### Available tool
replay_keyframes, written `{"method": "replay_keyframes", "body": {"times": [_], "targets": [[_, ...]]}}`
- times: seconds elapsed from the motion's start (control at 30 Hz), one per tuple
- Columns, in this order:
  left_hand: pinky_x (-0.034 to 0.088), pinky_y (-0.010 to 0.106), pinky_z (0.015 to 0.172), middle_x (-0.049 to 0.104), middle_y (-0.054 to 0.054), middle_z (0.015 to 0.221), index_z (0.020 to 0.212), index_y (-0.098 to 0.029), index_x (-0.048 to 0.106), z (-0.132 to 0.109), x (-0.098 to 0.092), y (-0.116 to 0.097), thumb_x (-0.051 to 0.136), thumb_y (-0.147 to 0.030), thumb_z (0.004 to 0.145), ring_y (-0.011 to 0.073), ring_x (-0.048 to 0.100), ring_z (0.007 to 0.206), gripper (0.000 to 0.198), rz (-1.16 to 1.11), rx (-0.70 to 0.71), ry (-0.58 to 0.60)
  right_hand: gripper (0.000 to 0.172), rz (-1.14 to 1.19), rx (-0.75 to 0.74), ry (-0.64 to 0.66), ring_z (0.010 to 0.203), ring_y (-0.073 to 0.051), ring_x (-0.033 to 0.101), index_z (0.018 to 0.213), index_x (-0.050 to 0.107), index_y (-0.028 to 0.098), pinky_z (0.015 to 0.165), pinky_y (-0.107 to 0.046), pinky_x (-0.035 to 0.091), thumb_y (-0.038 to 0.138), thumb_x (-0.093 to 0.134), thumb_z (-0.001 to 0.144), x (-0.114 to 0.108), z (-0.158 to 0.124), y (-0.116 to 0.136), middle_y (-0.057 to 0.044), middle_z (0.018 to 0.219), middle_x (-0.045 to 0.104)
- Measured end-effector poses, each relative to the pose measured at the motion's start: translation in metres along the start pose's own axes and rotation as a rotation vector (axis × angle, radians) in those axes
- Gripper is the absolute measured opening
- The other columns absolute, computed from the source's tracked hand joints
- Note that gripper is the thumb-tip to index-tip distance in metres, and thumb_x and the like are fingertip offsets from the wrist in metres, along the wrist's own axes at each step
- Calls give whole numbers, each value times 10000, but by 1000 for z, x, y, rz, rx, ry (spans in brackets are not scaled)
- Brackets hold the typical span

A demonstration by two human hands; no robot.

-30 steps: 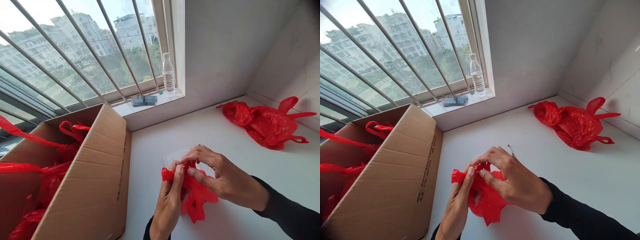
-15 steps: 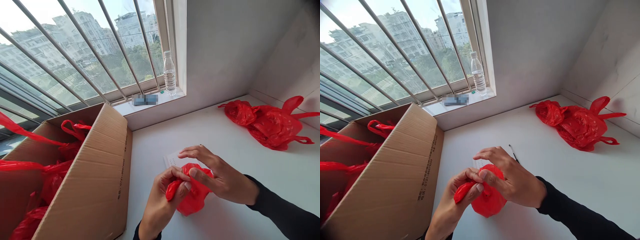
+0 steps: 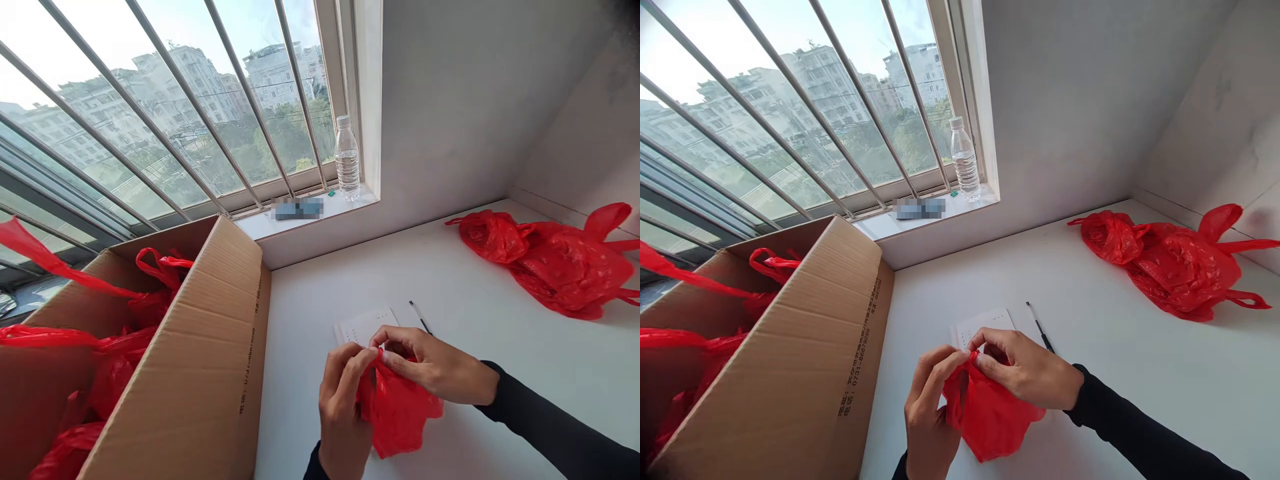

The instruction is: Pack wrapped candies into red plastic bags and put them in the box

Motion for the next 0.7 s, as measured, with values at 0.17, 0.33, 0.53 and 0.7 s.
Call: {"method": "replay_keyframes", "body": {"times": [0.17, 0.33, 0.53, 0.7], "targets": [[535, 279, 985, 589, 77, 1338, 1528, -326, 467, -8, 1, 7, 486, -69, 1024, 178, 591, 1214, 566, 86, -66, 99, 220, -165, -40, -186, 912, -176, 611, 1010, 607, 216, 791, -311, 473, 370, 456, 1054, -8, -3, 12, -21, 1003, 673], [497, 410, 1055, 607, 87, 1410, 1563, -328, 431, -49, -6, 23, 433, -189, 1070, 254, 543, 1298, 512, 145, -94, 61, 239, -328, 21, -351, 929, -188, 606, 984, 560, 249, 703, -313, 417, 403, 401, 1073, -29, -17, -7, -5, 964, 647], [546, 386, 918, 718, 87, 1207, 1336, -296, 690, -107, -29, 48, 501, -266, 1059, 260, 646, 1125, 337, 174, -233, -94, 315, -288, 176, -520, 878, -202, 565, 982, 540, 251, 758, -347, 433, 522, 401, 1059, -55, -41, -64, -12, 907, 593], [567, 419, 998, 630, 107, 1393, 1413, -273, 620, -97, -12, 53, 406, -440, 1078, 278, 580, 1296, 431, 144, -286, -113, 354, 150, 102, -549, 733, -138, 549, 967, 452, 250, 775, -334, 505, 599, 502, 1004, -30, -38, -58, -30, 1095, 658]]}}
Point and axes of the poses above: each hand's wrist, its own z-axis towards the middle knuckle, its own x-axis out of the palm, y = z × x, the point moved 6 cm from there along z, towards the middle knuckle
